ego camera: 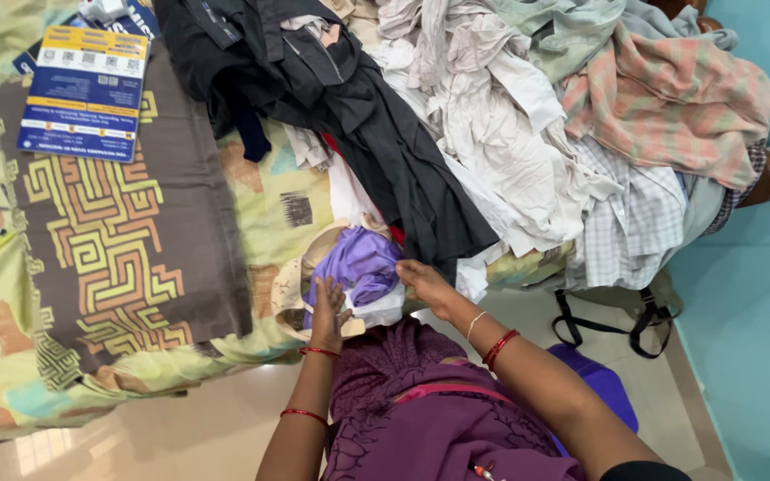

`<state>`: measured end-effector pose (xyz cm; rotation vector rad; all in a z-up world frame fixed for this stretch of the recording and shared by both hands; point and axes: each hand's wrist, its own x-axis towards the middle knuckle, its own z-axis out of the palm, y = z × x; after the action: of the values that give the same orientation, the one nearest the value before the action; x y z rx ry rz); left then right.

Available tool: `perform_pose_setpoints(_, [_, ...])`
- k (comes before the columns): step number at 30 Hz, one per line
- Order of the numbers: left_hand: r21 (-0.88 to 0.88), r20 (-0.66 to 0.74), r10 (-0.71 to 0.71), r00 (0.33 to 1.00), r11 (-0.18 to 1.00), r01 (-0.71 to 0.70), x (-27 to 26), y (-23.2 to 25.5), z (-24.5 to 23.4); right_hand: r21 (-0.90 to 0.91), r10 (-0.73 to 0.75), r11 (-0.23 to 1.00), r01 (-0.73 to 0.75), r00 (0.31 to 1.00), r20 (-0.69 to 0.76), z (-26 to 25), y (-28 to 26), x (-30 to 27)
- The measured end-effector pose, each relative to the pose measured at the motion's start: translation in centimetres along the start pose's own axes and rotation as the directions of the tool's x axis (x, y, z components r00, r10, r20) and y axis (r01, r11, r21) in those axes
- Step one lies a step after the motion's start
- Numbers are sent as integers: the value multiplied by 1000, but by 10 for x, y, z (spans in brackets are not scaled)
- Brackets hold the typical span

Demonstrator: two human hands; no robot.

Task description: The person picks garments from a pile on the bed, unfolds them, and hangs them on wall-mounted hooks. Items handled include a purple shirt, a dark jacket, and dark trousers, each placed on hooks on the back of a door.

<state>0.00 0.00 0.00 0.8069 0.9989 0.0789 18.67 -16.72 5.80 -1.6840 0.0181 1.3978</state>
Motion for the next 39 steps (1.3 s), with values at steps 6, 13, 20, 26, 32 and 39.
perform_pose_setpoints(6, [210, -48, 54, 997, 977, -43, 6, 15, -2, -300, -31, 954, -4, 993, -111, 31, 0, 19])
perform_pose_setpoints(13, [669, 112, 82, 990, 731, -136, 1, 27, 5, -535, -113, 842, -68, 948, -299, 58, 47, 71])
perform_pose_setpoints(20, [744, 201, 39, 979, 643, -179, -1, 50, -9, -322, -132, 947, 0, 912, -389, 65, 41, 68])
perform_pose_setpoints(26, [742, 294, 239, 925, 553, -379, 8, 70, -17, 245, -125, 955, 170, 974, -188, 98, -34, 32])
perform_pose_setpoints(32, [695, 200, 363, 910, 602, -393, 20, 99, -25, 385, -378, 855, 349, 926, 1, 125, -102, -11])
perform_pose_setpoints(39, [565, 177, 733, 657, 471, -678, 46, 115, -30, 532, -473, 735, 419, 880, -40, 121, -146, -55])
